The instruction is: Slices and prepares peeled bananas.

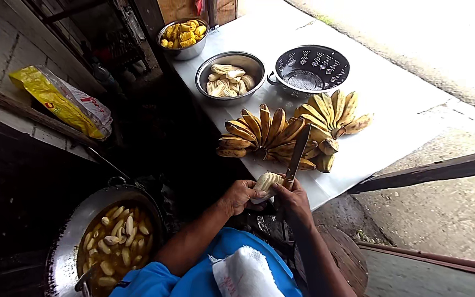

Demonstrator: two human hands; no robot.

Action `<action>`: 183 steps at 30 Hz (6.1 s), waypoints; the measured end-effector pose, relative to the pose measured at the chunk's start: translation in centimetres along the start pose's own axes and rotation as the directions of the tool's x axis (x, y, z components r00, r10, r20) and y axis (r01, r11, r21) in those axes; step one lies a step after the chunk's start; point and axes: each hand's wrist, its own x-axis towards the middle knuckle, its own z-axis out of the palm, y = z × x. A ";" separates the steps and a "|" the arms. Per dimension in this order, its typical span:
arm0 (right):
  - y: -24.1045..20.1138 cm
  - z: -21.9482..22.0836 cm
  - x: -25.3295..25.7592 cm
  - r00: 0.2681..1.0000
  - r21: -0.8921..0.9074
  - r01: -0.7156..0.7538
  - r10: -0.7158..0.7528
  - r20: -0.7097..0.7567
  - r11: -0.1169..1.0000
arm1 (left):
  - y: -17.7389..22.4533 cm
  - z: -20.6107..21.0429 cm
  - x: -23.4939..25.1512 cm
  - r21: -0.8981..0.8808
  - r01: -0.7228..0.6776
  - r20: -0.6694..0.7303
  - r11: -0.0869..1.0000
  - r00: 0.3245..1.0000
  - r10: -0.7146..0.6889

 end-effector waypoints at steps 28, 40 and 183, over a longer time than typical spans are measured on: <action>-5.6 -0.8 8.3 0.926 -0.795 0.373 -0.131 0.355 0.479 | 9.8 -2.0 11.2 -0.137 -0.611 -0.530 0.780 0.710 0.464; -9.6 4.9 12.8 0.837 -0.833 0.486 -0.133 0.530 -0.264 | 10.1 -2.2 12.6 0.123 -0.639 -0.445 0.759 0.648 0.618; -2.0 5.2 -2.3 0.927 -0.821 0.364 -0.087 0.364 0.440 | 7.5 0.1 0.1 -0.469 -0.612 -0.366 0.636 0.791 0.491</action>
